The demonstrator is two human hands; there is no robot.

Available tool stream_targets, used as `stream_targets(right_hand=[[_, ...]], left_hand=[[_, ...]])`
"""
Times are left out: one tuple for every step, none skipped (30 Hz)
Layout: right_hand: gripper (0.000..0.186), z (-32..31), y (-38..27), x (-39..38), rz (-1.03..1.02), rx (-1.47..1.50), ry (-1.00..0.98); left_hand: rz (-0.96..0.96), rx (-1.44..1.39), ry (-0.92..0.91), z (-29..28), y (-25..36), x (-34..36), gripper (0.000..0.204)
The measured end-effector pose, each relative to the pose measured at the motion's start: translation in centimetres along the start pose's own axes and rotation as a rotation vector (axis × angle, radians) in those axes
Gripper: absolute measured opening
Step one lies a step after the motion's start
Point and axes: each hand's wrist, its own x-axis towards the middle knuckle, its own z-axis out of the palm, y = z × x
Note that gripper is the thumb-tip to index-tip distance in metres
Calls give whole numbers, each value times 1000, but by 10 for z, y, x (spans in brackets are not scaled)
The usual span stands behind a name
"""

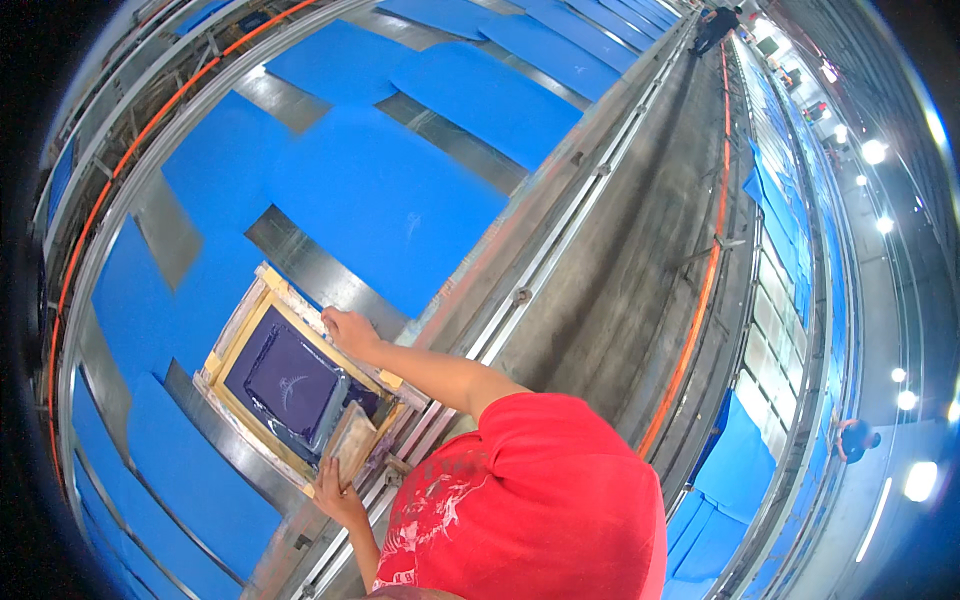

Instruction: The person performs screen printing on a series of blue t-shirts laid out on a conveyor table. They use a squeegee to pull purple ink across a screen frame, then lift the frame to reveal the printed design. The person repeats this process for multiple shirts in sequence.

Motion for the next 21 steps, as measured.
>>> stream_targets(right_hand=[[18,1,-3,-1,28,-7,-17],[18,-2,-13,1,50,-15,-33],[18,-6,-22,1,113,-53,-112],[19,-12,-21,1,123,-93,-154],[20,-15,-19,4,122,-137,-195],[22,-17,-17,9,123,-180,-236],[27,-20,-16,16,17,-366,-293],[33,-22,-16,27,-94,-553,-353],[39,-25,-19,35,-209,-738,-411],[50,-20,-45,43,-306,-566,-432],[62,-14,-72,49,-389,-396,-450],[71,0,-79,56,-598,-346,-399],[72,5,-111,64,-569,-328,-543],[64,15,-131,73,-513,-499,-693],[56,30,-143,85,-460,-671,-841],[50,44,-131,92,-455,-711,-803],[43,61,-108,89,-439,-738,-772],[37,75,-84,85,-425,-767,-745],[30,78,-75,63,-507,-605,-614],[31,80,-60,41,-563,-542,-537],[32,84,-45,13,-610,-464,-471]], left_hand=[[10,36,-16,0,-3,-7,61],[20,69,-27,0,-7,-11,62],[-12,103,-39,0,-12,-11,62],[-16,138,-33,-1,-12,-4,61],[-23,169,-17,2,-14,8,60],[-29,200,-3,4,-18,24,59],[-28,223,20,8,-26,47,58],[-29,133,36,7,-38,72,57],[-31,43,55,3,-51,100,55],[-55,-115,53,-5,-67,130,50],[-97,-139,54,-11,-74,158,46],[-129,-109,-30,-20,-75,184,45],[-138,-180,-16,-23,-86,204,42],[-155,-235,-25,-23,-87,221,43],[-175,-288,-24,-24,-89,236,43],[-189,-346,-33,-21,-85,249,43],[-132,-269,-2,-16,-77,251,43],[-78,-194,32,-7,-65,248,43],[-73,-107,78,1,-71,233,43],[65,-41,160,8,-76,212,44],[2,-35,164,13,-68,185,43]])
